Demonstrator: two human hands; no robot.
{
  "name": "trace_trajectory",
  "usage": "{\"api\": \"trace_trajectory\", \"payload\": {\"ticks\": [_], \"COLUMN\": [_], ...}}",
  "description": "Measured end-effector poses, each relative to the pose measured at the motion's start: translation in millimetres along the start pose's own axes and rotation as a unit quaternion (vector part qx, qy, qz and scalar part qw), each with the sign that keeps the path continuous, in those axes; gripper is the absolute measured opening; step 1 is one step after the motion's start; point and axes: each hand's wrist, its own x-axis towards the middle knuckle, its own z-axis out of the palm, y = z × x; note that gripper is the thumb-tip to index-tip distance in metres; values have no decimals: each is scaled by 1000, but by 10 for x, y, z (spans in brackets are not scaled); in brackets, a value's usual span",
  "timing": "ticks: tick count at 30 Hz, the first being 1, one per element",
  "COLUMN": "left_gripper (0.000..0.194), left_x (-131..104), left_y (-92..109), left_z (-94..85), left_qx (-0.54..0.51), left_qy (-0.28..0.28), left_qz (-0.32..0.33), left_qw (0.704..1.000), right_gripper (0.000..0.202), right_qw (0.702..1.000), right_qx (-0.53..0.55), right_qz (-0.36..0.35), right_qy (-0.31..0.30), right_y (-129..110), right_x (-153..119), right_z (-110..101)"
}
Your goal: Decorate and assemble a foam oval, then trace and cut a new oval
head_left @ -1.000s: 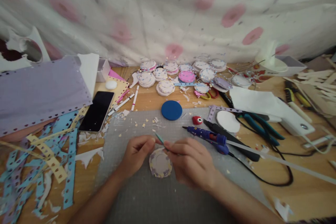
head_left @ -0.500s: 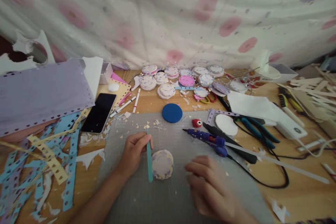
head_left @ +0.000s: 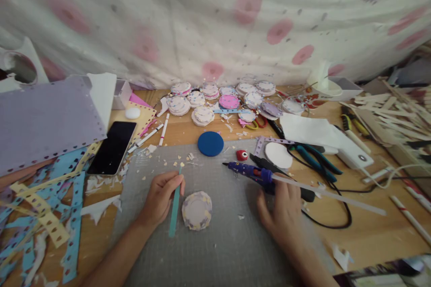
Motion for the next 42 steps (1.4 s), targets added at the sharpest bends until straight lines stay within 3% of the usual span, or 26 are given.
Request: {"api": "trace_trajectory", "payload": {"ticks": [5, 10, 14, 18, 23, 28, 34, 42], "left_gripper": [41, 42, 43, 44, 44, 44, 44, 43], "left_x": [15, -7, -16, -18, -14, -10, -18, -11], "left_y": [-25, -65, -94, -98, -71, -66, -61, -59], "left_z": [-4, -30, -37, -31, -21, -21, -24, -21], "left_qx": [23, 47, 60, 82, 117, 143, 149, 152], "left_qy": [-11, -37, -71, -97, -123, -141, -157, -170], "left_qz": [3, 0, -4, -4, 11, 28, 31, 29], "left_qw": [1000, 998, 996, 992, 985, 979, 976, 973], "right_gripper": [31, 27, 17, 11, 11, 10, 10, 8], "right_qw": [1000, 995, 979, 974, 975, 977, 978, 975], "right_qx": [-11, 80, 166, 184, 185, 181, 196, 209], "right_qz": [-17, 63, 98, 91, 86, 69, 47, 23], "right_qy": [-22, -1, 59, 100, 86, 90, 54, 64], "right_y": [5, -72, -243, -382, -396, -368, -366, -374], "right_x": [20, 203, 410, 423, 318, 313, 299, 317], "right_z": [170, 173, 133, 233, 340, 327, 310, 300]}}
